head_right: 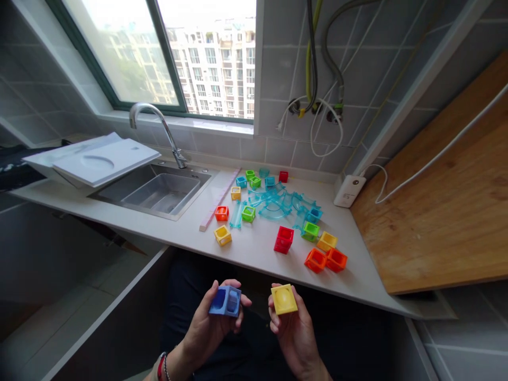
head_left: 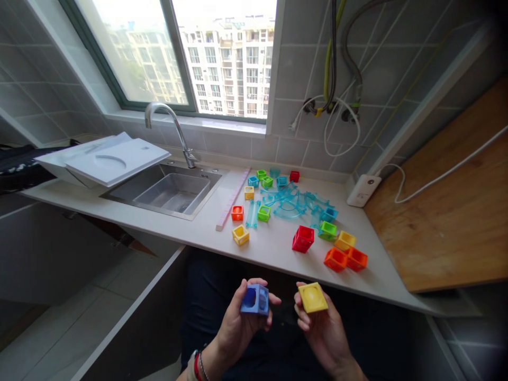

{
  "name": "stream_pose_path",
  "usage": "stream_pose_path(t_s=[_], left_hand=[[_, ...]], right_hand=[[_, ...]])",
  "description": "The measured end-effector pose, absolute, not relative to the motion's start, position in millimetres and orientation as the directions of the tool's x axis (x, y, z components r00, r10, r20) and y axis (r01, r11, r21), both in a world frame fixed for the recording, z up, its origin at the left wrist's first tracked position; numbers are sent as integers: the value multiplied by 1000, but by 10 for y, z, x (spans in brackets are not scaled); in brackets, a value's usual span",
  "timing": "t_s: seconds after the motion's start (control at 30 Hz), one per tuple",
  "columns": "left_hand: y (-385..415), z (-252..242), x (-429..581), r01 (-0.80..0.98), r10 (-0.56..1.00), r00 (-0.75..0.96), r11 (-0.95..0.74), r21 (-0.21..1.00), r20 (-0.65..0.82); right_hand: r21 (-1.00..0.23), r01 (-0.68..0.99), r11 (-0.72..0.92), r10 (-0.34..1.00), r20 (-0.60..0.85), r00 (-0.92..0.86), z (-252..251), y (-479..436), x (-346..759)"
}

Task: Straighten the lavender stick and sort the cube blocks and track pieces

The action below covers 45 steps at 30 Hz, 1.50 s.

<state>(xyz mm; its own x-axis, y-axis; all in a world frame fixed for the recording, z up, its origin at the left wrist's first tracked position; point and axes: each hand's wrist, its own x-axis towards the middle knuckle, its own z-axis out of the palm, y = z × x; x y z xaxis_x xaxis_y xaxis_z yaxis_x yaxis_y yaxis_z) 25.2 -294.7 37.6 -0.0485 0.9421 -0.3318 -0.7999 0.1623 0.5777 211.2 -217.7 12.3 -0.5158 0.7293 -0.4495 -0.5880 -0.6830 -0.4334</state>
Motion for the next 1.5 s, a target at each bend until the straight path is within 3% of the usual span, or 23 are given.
stream_pose_path(t_s=[0.43,0.73,0.97,1.33,1.4,1.5], left_hand=[[-2943,349,225,-771,944,-54,167,614,-324],[-2891,424,263,-536,909,-243,166,828,-340],[-2856,428,278,-442,899,-317,142,886,-302],[-2875,364,192,-443,918,-236,191,876,-319],[-2846,376,165,-362,927,-233,198,911,-294],[-2685,366,43,6,951,-287,125,992,-118]], right_hand=[[-527,-559,-641,767,-421,-483,218,-2177,2013],[-595,-544,-592,806,-422,-416,192,-2152,2030],[-612,-562,-556,831,-396,-391,176,-2091,2036],[-781,-455,-427,881,-246,-405,227,-1997,2059],[-813,-430,-392,895,-230,-382,222,-1952,2100],[-851,-400,-341,920,-214,-329,233,-1873,2203]])
